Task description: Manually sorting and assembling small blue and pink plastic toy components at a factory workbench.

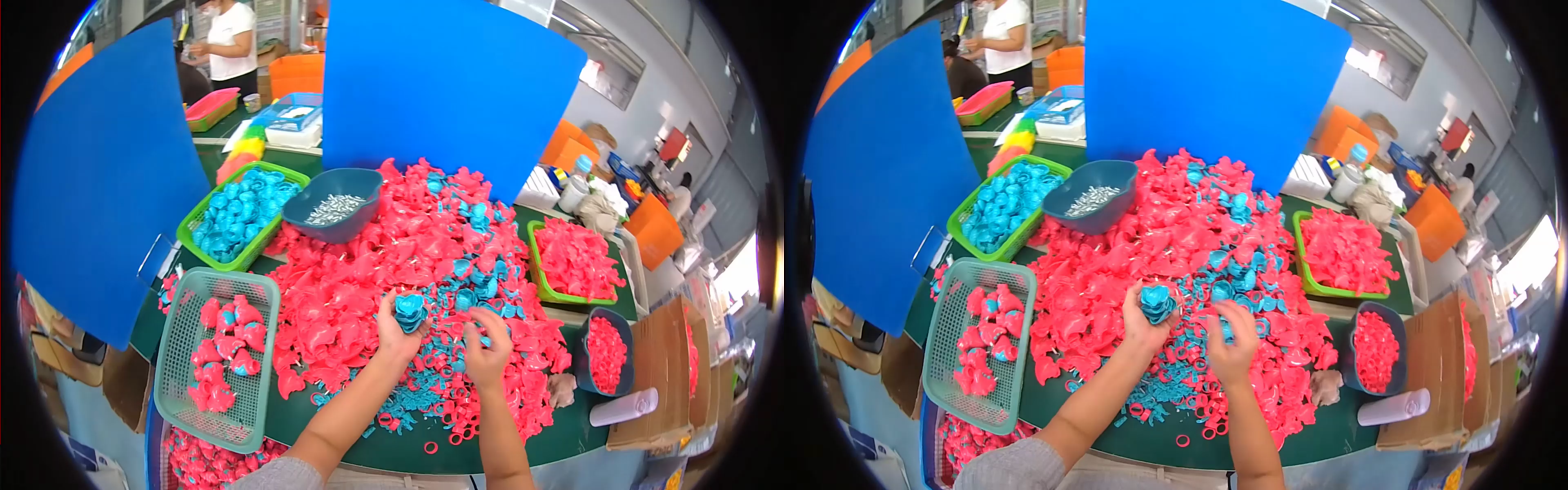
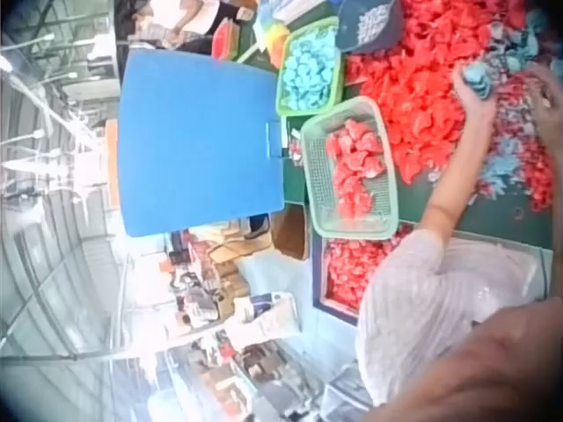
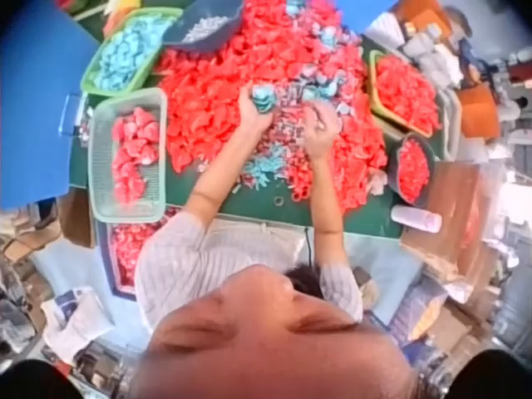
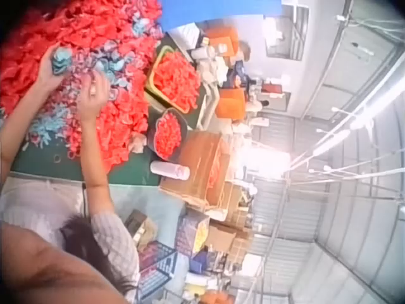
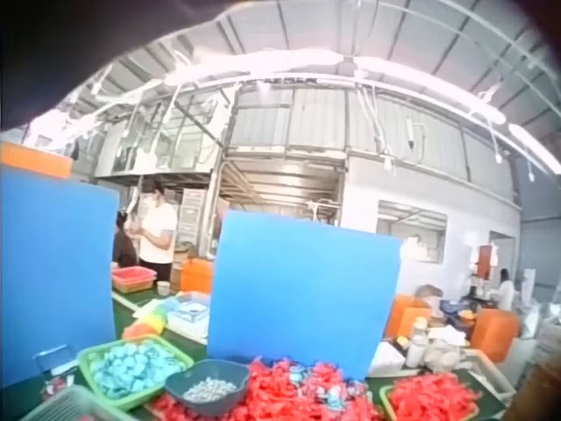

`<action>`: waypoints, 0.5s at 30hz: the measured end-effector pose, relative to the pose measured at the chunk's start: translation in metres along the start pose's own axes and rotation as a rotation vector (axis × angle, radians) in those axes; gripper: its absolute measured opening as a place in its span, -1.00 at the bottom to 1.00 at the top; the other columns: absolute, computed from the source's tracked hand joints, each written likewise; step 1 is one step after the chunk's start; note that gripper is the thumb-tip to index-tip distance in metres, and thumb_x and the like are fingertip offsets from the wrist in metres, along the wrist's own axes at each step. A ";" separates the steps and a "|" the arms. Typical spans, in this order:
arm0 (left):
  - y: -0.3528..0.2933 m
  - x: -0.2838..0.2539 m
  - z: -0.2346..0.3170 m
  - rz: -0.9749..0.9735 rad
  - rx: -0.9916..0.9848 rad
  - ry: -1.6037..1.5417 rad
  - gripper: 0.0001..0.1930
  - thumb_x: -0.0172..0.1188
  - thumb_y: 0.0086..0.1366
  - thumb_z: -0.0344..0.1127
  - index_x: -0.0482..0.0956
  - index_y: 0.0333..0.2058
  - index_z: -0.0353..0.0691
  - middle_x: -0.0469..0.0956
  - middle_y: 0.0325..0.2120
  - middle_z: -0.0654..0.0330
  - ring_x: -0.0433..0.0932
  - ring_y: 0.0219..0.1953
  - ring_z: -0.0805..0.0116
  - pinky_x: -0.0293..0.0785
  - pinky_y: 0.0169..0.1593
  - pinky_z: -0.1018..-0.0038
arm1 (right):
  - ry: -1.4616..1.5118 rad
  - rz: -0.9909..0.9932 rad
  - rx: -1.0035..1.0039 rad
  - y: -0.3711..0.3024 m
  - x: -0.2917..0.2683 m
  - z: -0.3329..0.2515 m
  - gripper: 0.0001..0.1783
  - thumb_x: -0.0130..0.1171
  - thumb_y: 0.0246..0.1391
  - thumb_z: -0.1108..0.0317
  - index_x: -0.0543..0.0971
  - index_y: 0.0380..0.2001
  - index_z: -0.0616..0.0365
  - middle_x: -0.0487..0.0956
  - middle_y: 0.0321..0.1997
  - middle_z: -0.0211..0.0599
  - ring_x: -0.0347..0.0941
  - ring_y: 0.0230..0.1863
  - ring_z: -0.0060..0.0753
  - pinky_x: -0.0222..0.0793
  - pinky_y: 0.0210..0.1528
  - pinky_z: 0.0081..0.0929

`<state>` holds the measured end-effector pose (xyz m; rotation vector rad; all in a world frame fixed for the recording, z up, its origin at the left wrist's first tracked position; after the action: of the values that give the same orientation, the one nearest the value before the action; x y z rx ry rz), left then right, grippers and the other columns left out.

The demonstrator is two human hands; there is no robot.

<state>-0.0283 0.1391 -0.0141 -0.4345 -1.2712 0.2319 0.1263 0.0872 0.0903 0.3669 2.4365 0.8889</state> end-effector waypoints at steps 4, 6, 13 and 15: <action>-0.009 -0.012 0.038 0.014 0.126 -0.120 -0.60 0.00 0.23 0.08 0.53 -0.33 -0.17 0.58 -0.45 0.15 0.58 -0.39 0.14 0.57 -0.39 0.27 | 0.135 0.177 0.199 -0.038 -0.025 0.060 -0.88 0.14 0.11 0.50 0.56 -0.29 0.32 0.58 -0.27 -0.28 0.48 -0.20 -0.50 0.38 -0.14 -0.57; -0.018 -0.011 0.067 0.035 0.241 -0.194 -0.61 0.00 0.23 0.07 0.52 -0.34 -0.17 0.57 -0.46 0.14 0.57 -0.41 0.13 0.59 -0.36 0.26 | 0.162 0.306 0.272 -0.057 -0.035 0.091 -0.89 0.09 0.16 0.50 0.56 -0.31 0.32 0.57 -0.35 -0.37 0.45 -0.31 -0.63 0.36 -0.25 -0.66; -0.042 0.027 0.267 0.246 1.003 -0.135 -0.59 -0.08 0.28 0.07 0.38 -0.14 -0.15 0.48 -0.30 0.19 0.45 -0.23 0.21 0.49 -0.16 0.08 | 0.109 0.292 0.228 -0.067 -0.046 0.092 -0.88 0.11 0.16 0.48 0.56 -0.31 0.33 0.53 -0.35 -0.37 0.40 -0.35 -0.63 0.33 -0.28 -0.66; -0.030 0.031 0.319 0.367 1.044 -0.126 -0.54 -0.11 0.30 0.08 0.38 -0.02 -0.14 0.48 -0.17 0.18 0.42 -0.09 0.15 0.35 0.03 -0.01 | 0.141 0.305 0.294 -0.070 -0.055 0.094 -0.88 0.12 0.15 0.47 0.55 -0.32 0.33 0.52 -0.34 -0.37 0.39 -0.35 -0.64 0.32 -0.28 -0.65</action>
<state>-0.3261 0.1838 0.0991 0.2633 -1.0162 1.1767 0.2187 0.0608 0.0034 0.8263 2.6942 0.6930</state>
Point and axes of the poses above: each hand's wrist, its own y-axis towards the middle knuckle, its own x-axis out of the palm, z = x × y, the point moved 6 cm from there along y, towards the middle knuckle
